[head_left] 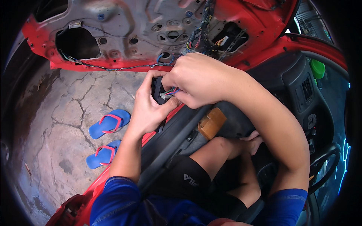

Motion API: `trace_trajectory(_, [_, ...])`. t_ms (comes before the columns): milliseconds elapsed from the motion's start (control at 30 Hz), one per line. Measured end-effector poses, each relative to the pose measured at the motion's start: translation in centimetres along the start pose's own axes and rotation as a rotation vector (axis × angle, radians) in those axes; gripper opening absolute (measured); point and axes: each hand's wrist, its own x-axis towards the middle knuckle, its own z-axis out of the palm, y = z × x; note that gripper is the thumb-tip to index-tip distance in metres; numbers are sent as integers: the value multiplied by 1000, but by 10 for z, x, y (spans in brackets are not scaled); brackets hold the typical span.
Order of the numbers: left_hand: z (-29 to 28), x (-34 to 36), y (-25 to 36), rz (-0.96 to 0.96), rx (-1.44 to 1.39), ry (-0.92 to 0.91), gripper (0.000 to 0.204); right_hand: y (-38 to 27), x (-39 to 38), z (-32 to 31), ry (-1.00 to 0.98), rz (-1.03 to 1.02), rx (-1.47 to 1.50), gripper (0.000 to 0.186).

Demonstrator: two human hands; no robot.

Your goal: The person walks through a garage and enters a red car with the driver's side door panel removed. They sit in the driver's seat and manipulate the exposed wiring harness and a black electrical connector, attempting to connect or inspect the components.

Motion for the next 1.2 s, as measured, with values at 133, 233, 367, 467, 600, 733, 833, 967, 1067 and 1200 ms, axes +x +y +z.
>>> trace_trajectory(133, [1,0,0,31,78,38,48,2,3,1,8,-22,16,13])
trace_trajectory(233, [0,-1,5,-5,87,29,49,1,1,-1,-5,-1,20,14])
trace_trajectory(367, [3,1,-1,30,120,45,51,5,5,4,16,-22,55,14])
trace_trajectory(467, [5,-1,0,18,105,57,51,1,-1,-2,-41,11,4,15])
trace_trajectory(600, [5,-2,9,-41,119,17,52,10,3,-1,-30,-17,113,15])
trace_trajectory(733, [-1,0,5,28,76,-31,54,6,4,-4,-52,4,98,15])
trace_trajectory(833, [2,1,1,-27,85,66,56,-2,5,-4,-7,-12,-81,14])
trace_trajectory(967, [2,-2,4,-32,80,3,57,2,2,-6,-55,-9,45,14])
trace_trajectory(1067, [-5,0,0,28,42,-26,57,-2,8,-11,-69,-15,60,13])
trace_trajectory(1200, [-4,-1,2,17,50,-17,56,2,4,-4,-1,-38,56,9])
